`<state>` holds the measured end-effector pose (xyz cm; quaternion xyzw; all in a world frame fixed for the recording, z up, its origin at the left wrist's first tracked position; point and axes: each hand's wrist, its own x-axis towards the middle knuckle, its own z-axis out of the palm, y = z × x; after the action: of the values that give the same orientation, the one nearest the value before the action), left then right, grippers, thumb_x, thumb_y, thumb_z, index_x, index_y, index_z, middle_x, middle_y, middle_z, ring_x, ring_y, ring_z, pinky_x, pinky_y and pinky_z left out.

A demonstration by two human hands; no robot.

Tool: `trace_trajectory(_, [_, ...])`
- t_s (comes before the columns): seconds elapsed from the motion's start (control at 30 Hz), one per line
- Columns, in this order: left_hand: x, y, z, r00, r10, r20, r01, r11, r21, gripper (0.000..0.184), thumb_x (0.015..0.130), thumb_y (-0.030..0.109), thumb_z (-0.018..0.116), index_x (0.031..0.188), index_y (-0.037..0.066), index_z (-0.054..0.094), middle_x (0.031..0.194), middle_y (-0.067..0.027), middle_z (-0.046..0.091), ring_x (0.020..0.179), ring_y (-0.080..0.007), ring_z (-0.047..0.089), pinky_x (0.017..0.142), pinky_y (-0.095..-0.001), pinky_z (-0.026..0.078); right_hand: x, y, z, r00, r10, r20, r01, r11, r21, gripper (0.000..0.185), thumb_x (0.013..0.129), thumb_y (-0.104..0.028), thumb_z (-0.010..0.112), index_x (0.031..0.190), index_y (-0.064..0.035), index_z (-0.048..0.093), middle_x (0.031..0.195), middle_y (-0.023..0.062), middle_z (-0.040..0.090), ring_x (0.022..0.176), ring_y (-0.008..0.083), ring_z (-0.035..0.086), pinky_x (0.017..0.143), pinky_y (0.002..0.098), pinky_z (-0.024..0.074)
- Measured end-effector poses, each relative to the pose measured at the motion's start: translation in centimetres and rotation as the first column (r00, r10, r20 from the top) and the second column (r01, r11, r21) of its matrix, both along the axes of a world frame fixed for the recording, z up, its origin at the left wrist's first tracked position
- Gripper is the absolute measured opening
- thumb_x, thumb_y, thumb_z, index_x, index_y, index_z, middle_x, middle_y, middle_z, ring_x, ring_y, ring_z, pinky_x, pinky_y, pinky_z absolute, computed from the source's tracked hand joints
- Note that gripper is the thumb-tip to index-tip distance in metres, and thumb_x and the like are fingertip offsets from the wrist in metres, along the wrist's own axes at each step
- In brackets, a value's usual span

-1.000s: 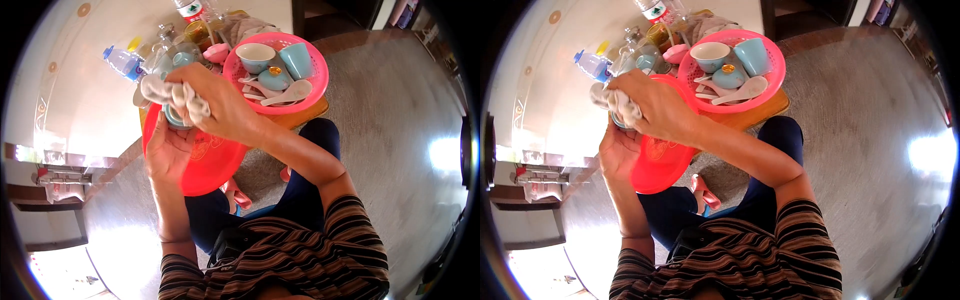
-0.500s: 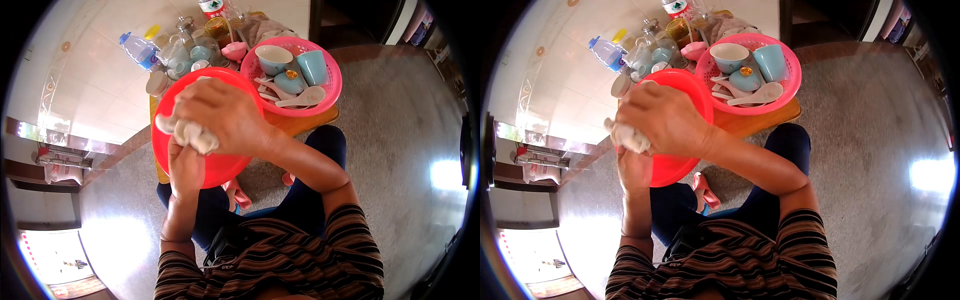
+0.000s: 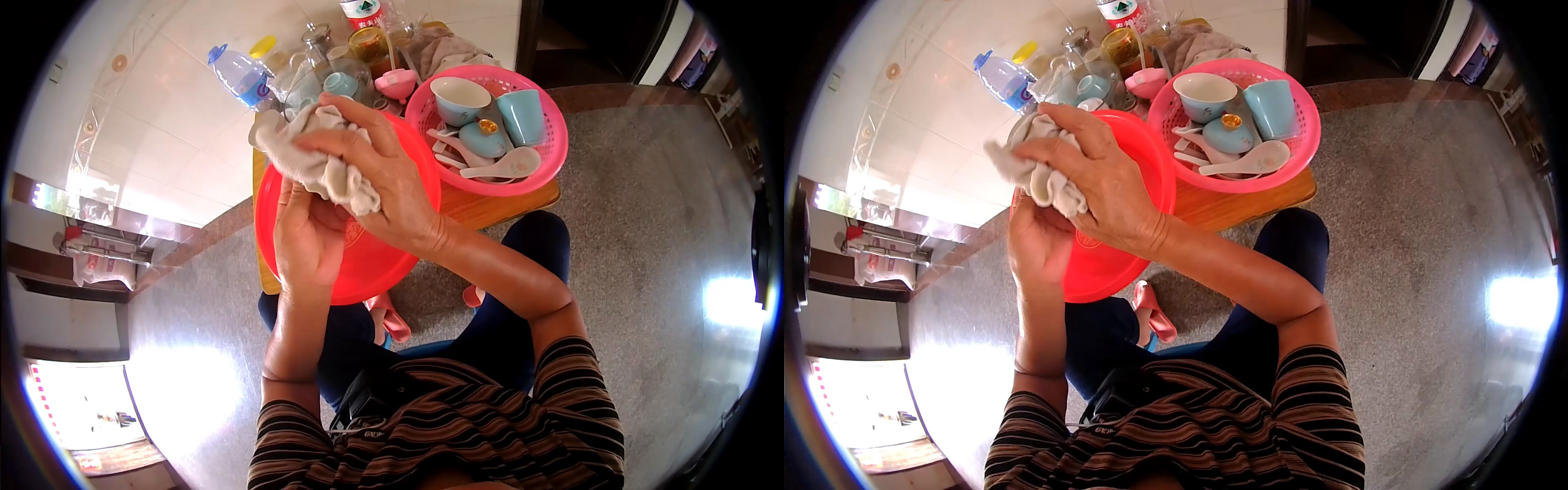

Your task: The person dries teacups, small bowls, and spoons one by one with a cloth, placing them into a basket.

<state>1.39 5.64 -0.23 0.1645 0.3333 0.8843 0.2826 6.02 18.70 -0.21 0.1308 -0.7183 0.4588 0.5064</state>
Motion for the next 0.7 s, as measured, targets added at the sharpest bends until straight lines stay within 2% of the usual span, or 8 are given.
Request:
trace_trajectory(0.17, [1.3, -0.1, 0.5, 0.820, 0.110, -0.562, -0.321, 0.901, -0.292, 0.030, 0.101, 0.012, 0.048, 0.128, 0.000, 0.050, 0.118, -0.0087, 0.060, 0.106, -0.0186, 0.059, 0.092, -0.0306, 0.047, -0.4, 1.3, -0.1, 0.994, 0.108, -0.001, -0.108, 0.994, 0.018, 0.036, 0.076, -0.012, 0.069, 0.111, -0.0125, 0.063, 0.128, 0.0164, 0.051, 0.113, 0.0377, 0.052, 0.094, 0.0420, 0.0443])
trace_trajectory(0.23, [1.7, -0.4, 2.1, 0.515, -0.112, -0.850, -0.519, 0.748, -0.414, 0.020, 0.100, 0.010, 0.051, 0.111, -0.003, 0.059, 0.095, -0.0053, 0.065, 0.085, -0.0150, 0.061, 0.080, -0.0255, 0.047, -0.7, 1.7, -0.1, 0.989, 0.141, -0.034, -0.144, 0.982, -0.125, 0.027, 0.082, -0.015, 0.069, 0.108, -0.0091, 0.063, 0.112, 0.0111, 0.060, 0.098, 0.0258, 0.060, 0.083, 0.0358, 0.0483])
trace_trajectory(0.27, [1.6, -0.6, 2.7, 0.516, -0.111, -0.849, -0.519, 0.748, -0.414, 0.020, 0.100, 0.010, 0.051, 0.111, -0.003, 0.059, 0.095, -0.0053, 0.065, 0.085, -0.0150, 0.061, 0.080, -0.0255, 0.047, -0.4, 2.0, 0.1, 0.989, 0.142, -0.032, -0.145, 0.982, -0.125, 0.027, 0.082, -0.015, 0.069, 0.108, -0.0091, 0.063, 0.112, 0.0111, 0.060, 0.098, 0.0258, 0.060, 0.083, 0.0358, 0.0483])
trace_trajectory(0.33, [1.4, -0.8, 3.3, 0.294, -0.269, -0.917, -0.641, 0.656, -0.398, 0.019, 0.098, 0.009, 0.052, 0.108, -0.004, 0.060, 0.091, -0.0058, 0.064, 0.084, -0.0152, 0.061, 0.080, -0.0270, 0.047, 0.6, 2.9, 0.9, 0.747, 0.632, 0.206, -0.371, 0.654, -0.659, 0.021, 0.090, -0.021, 0.067, 0.104, -0.0055, 0.063, 0.086, 0.0019, 0.062, 0.075, 0.0102, 0.059, 0.065, 0.0261, 0.0475])
trace_trajectory(0.37, [0.9, -0.8, 3.1, 0.267, -0.238, -0.934, -0.621, 0.699, -0.356, 0.020, 0.098, 0.010, 0.053, 0.110, -0.005, 0.059, 0.095, -0.0082, 0.063, 0.088, -0.0163, 0.060, 0.082, -0.0277, 0.047, 0.5, 3.1, 1.2, 0.719, 0.681, 0.135, -0.438, 0.596, -0.673, 0.023, 0.095, -0.026, 0.064, 0.101, -0.0039, 0.063, 0.070, -0.0050, 0.057, 0.062, 0.0016, 0.052, 0.052, 0.0198, 0.0415])
trace_trajectory(0.53, [0.6, 0.6, 1.8, 0.491, 0.028, -0.871, -0.574, 0.762, -0.299, 0.029, 0.102, 0.019, 0.048, 0.123, -0.001, 0.053, 0.118, -0.0094, 0.056, 0.105, -0.0140, 0.054, 0.090, -0.0269, 0.043, 0.6, 1.4, 0.8, 0.804, 0.588, 0.087, -0.363, 0.601, -0.712, 0.018, 0.093, -0.020, 0.065, 0.100, -0.0040, 0.060, 0.078, -0.0012, 0.057, 0.070, 0.0072, 0.055, 0.060, 0.0228, 0.0437])
trace_trajectory(0.63, [0.7, 0.8, 1.0, 0.739, 0.051, -0.671, -0.420, 0.814, -0.400, 0.049, 0.105, 0.036, 0.036, 0.141, 0.003, 0.038, 0.130, -0.0085, 0.051, 0.113, -0.0161, 0.053, 0.093, -0.0315, 0.045, -1.1, 0.9, -1.1, 0.979, 0.202, -0.036, -0.203, 0.937, -0.285, 0.029, 0.078, -0.007, 0.073, 0.103, -0.0036, 0.058, 0.090, 0.0098, 0.054, 0.084, 0.0245, 0.057, 0.073, 0.0337, 0.0459])
trace_trajectory(0.7, [0.4, 0.3, 0.7, 0.837, 0.021, -0.546, -0.308, 0.843, -0.440, 0.051, 0.105, 0.039, 0.033, 0.142, 0.004, 0.037, 0.131, -0.0083, 0.051, 0.116, -0.0175, 0.053, 0.094, -0.0327, 0.046, -1.2, 1.1, -1.2, 0.987, 0.160, -0.032, -0.163, 0.971, -0.173, 0.032, 0.074, -0.006, 0.073, 0.102, -0.0038, 0.058, 0.090, 0.0103, 0.054, 0.084, 0.0273, 0.056, 0.074, 0.0347, 0.0461])
